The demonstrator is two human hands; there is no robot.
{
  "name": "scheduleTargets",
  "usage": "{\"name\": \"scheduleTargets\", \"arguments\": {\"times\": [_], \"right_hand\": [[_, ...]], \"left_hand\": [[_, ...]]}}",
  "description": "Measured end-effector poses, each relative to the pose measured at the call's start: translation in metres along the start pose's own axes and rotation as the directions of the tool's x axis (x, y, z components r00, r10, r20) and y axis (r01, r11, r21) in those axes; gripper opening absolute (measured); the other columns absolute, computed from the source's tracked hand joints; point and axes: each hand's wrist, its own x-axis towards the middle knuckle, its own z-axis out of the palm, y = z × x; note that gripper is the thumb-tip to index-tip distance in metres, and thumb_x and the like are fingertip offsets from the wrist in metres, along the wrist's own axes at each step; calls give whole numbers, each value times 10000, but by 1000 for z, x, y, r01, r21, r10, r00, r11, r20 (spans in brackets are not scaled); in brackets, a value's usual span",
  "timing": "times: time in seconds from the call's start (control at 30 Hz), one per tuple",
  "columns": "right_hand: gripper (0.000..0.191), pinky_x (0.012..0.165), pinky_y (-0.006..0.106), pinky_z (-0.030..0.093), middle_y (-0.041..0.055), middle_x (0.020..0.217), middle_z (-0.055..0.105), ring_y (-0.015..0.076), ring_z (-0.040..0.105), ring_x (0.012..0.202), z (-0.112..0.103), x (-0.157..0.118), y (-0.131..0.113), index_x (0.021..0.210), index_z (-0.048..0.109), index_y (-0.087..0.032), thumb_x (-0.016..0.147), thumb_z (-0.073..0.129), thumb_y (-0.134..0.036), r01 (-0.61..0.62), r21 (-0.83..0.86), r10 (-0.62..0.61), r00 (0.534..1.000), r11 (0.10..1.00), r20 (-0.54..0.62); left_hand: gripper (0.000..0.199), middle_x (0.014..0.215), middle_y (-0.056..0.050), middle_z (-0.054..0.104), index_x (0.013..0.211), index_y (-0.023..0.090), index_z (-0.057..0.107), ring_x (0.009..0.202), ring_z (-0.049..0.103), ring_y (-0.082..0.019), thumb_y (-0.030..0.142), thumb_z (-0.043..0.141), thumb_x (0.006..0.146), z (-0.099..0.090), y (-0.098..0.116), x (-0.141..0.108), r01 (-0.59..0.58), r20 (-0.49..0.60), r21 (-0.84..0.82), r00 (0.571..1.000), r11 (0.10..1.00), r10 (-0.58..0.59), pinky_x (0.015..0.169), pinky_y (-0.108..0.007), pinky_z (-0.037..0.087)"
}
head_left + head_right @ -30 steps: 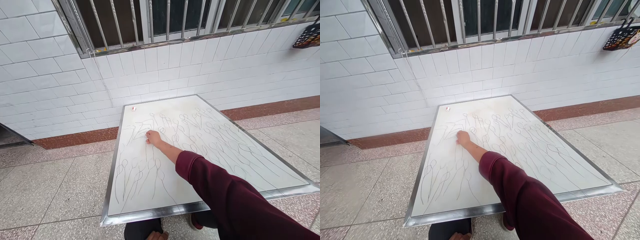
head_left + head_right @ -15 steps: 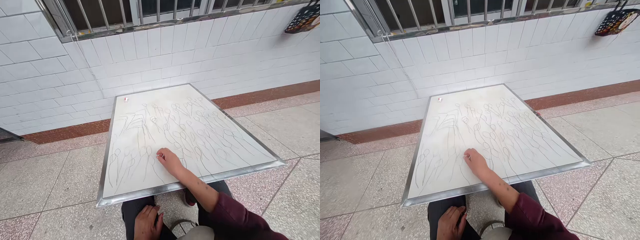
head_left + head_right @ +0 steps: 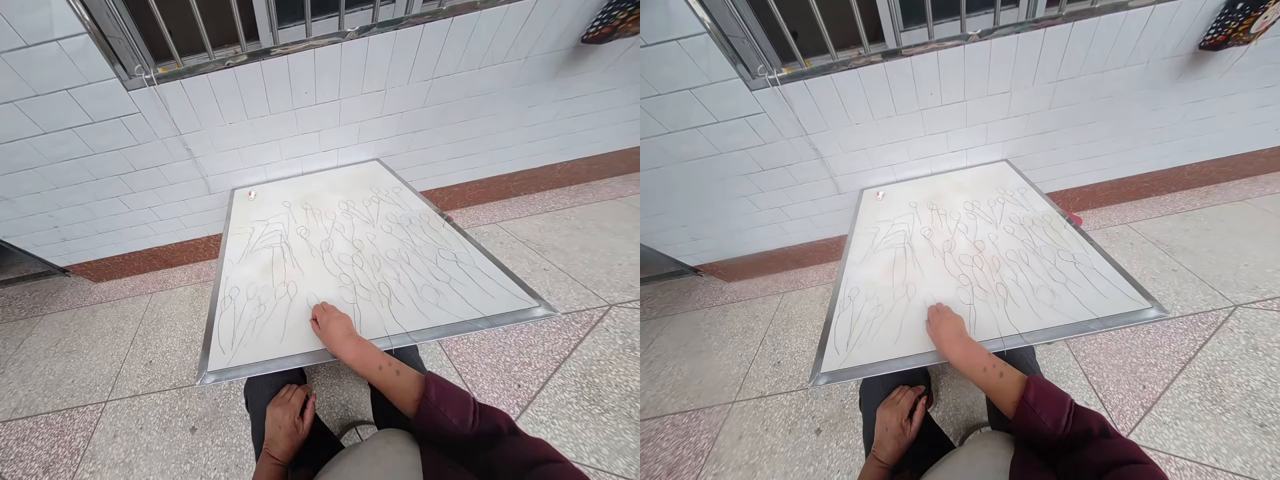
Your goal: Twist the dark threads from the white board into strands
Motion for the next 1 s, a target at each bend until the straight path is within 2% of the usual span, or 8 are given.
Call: {"name": "scheduleTargets", "arguments": {"times": [0.2, 0.4, 0.53, 0.63, 0.73, 0.83, 0.93, 1.0], "right_hand": [[160, 737, 315, 462, 134, 1053, 650, 249, 627, 966, -7, -11, 3, 1024, 617, -136, 946, 477, -147, -69, -47, 70, 998, 996, 5], [132, 740, 331, 463, 162, 1054, 635, 271, 607, 974, -10, -15, 7, 1004, 599, -131, 895, 525, -124, -86, 5, 86, 996, 996, -22], [106, 727, 318, 443, 139, 1027, 617, 247, 584, 941, -19, -25, 12, 971, 566, -147, 891, 507, -111, -42, 134, 50, 997, 990, -54], [93, 684, 287, 417, 72, 917, 612, 188, 568, 802, -29, -38, 16, 941, 535, -164, 877, 507, -102, 31, 281, -19, 999, 959, -44], [32, 616, 240, 395, -15, 772, 568, 125, 508, 651, -38, -56, 18, 930, 510, -194, 913, 489, -177, 133, 449, -140, 990, 884, -16], [74, 568, 216, 364, -52, 706, 504, 100, 435, 583, -45, -74, 21, 923, 492, -208, 950, 442, -255, 195, 589, -232, 973, 784, -13], [81, 538, 214, 308, -71, 670, 430, 90, 342, 547, -51, -88, 24, 906, 475, -210, 937, 461, -284, 177, 818, -262, 965, 548, -33], [101, 543, 219, 289, -73, 665, 412, 92, 322, 560, -55, -95, 24, 884, 474, -208, 905, 522, -295, 162, 899, -239, 969, 407, -66]], "left_hand": [[165, 817, -73, 730, 954, 195, 704, 754, 676, -214, 238, 554, 901, 0, 2, 5, 57, 13, -107, 998, 993, -56, 715, -321, 533], [159, 796, -73, 740, 872, 230, 754, 742, 668, -222, 300, 613, 856, -5, 16, 15, 188, 52, -338, 982, 922, -181, 732, -336, 514], [211, 719, -60, 719, 799, 226, 764, 682, 655, -202, 381, 631, 853, -15, 31, 21, 327, 72, -536, 936, 778, -344, 666, -304, 508], [295, 748, -64, 721, 945, 202, 751, 654, 650, -188, 448, 604, 877, -28, 41, 36, 426, 78, -684, 850, 592, -521, 569, -271, 494], [396, 999, -112, 744, 1143, 197, 681, 817, 687, -194, 460, 650, 849, -46, 50, 66, 432, 108, -817, 766, 382, -634, 670, -284, 527], [483, 1181, -157, 702, 1226, 189, 636, 953, 692, -217, 435, 700, 816, -66, 66, 97, 383, 173, -901, 748, 203, -641, 810, -342, 534], [487, 1137, -156, 717, 1195, 172, 658, 964, 688, -229, 443, 719, 794, -79, 90, 114, 329, 203, -940, 747, 87, -633, 844, -364, 526], [464, 1074, -144, 733, 1161, 161, 671, 936, 688, -217, 452, 709, 801, -85, 106, 116, 291, 198, -956, 746, 44, -636, 840, -354, 522]]}}
